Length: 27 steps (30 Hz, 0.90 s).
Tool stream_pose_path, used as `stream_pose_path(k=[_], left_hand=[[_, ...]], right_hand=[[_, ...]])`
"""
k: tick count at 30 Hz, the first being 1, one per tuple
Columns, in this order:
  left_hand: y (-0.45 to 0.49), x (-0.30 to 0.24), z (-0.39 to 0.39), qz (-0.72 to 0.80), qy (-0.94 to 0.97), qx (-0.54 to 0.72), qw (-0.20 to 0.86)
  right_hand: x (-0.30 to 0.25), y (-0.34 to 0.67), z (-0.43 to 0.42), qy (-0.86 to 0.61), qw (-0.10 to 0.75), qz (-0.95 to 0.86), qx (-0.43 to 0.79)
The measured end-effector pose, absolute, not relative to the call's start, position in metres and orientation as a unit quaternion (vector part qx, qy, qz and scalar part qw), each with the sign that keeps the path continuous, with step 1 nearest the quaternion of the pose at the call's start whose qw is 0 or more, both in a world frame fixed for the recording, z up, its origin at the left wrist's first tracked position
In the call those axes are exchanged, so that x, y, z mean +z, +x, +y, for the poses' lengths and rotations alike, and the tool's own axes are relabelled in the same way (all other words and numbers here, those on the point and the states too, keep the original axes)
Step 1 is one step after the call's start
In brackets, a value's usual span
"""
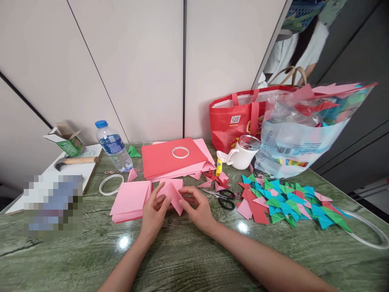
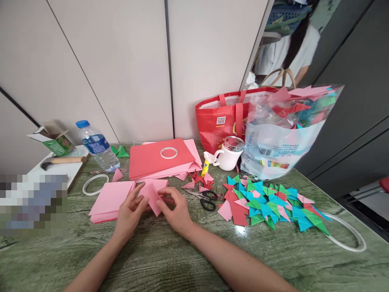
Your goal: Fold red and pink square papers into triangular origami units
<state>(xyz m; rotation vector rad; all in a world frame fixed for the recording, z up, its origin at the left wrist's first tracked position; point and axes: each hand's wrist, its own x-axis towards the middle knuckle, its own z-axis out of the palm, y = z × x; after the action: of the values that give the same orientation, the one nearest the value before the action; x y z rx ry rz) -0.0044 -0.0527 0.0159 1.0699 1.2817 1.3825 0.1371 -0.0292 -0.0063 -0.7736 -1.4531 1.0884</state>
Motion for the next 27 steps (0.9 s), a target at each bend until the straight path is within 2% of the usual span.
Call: stream_pose_path(k=[4,7,17,23,27], left_hand=[[-0.006,0.014,-0.052,0.527,0.451,0.577,0.431],[-0.008,0.012,-0.052,0.524,0.445,0.590,0.423],[-0.017,0.009,-0.046,0.534,0.407,0.630,0.391],[-0.021,0.005,-0.044,0.545,0.413,0.624,0.378],[-0.021,0.003,-0.044,0.547,0.423,0.604,0.397]], right_hand=[[-0.014,0.138,-0.026,-0.377,0.582,-0.589,0.416],[-0.013,0.140,-0.024,-0.372,0.564,-0.638,0.370],[-0.011,0.137,-0.029,-0.299,0.481,-0.660,0.494],[-0.015,0.138,-0.026,-0.305,0.486,-0.715,0.399],[-0.011,0.139,-0.027,-0.310,0.501,-0.697,0.409]])
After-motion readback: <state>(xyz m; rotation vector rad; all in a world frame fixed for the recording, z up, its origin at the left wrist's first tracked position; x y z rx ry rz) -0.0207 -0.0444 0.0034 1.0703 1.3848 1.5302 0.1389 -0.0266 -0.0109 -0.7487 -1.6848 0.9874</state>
